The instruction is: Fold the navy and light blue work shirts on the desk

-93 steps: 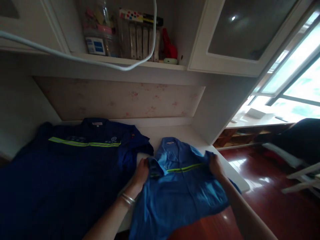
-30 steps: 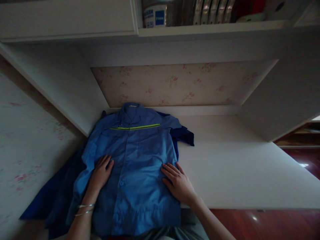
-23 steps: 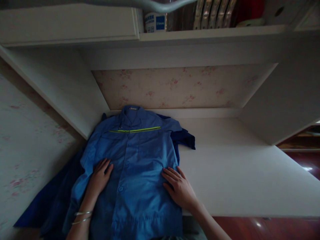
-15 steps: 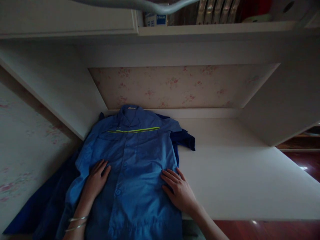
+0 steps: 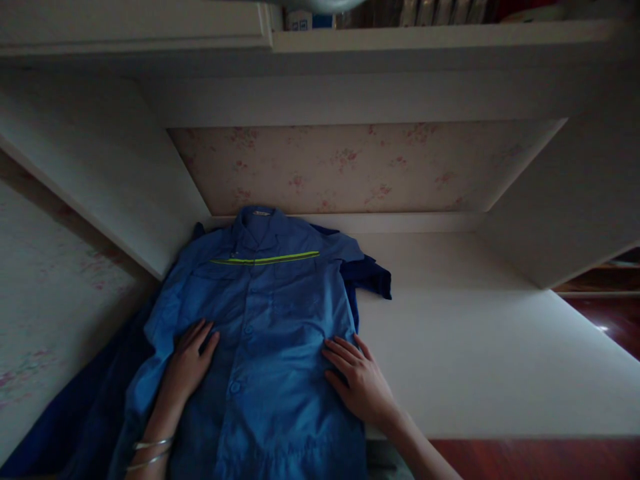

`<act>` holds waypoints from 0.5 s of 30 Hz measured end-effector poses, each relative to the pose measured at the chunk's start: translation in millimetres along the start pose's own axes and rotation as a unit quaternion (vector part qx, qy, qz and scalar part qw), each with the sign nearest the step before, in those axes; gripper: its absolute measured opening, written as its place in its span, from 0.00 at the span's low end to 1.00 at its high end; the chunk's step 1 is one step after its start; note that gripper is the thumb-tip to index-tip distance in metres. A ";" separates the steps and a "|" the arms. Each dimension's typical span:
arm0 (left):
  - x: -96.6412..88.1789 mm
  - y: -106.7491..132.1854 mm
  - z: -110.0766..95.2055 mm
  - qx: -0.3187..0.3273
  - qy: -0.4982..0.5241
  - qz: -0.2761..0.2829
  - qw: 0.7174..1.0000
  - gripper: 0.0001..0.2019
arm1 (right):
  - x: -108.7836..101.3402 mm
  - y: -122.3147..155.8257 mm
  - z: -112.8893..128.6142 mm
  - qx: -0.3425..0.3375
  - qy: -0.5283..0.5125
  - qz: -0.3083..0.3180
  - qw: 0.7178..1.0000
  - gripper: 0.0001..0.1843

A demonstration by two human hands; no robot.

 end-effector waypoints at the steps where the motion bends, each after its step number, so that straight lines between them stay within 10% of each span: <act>1: -0.4 0.0 -0.5 0.003 0.002 -0.005 1.000 0.34 | -0.3 -0.4 0.3 0.001 0.000 0.001 1.000 0.23; 15: -5.0 -0.7 -5.4 -0.005 0.006 0.006 1.000 0.31 | -3.7 -0.8 2.0 -0.001 -0.009 -0.014 1.000 0.22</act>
Point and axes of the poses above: each hand's wrist, its own y-axis away from the middle knuckle, its own x-axis out of the palm, z = x × y, the point moved 4 cm from there along -y, towards the middle knuckle, and after that the axes turned 7 degrees about x, right-handed, at the moved point
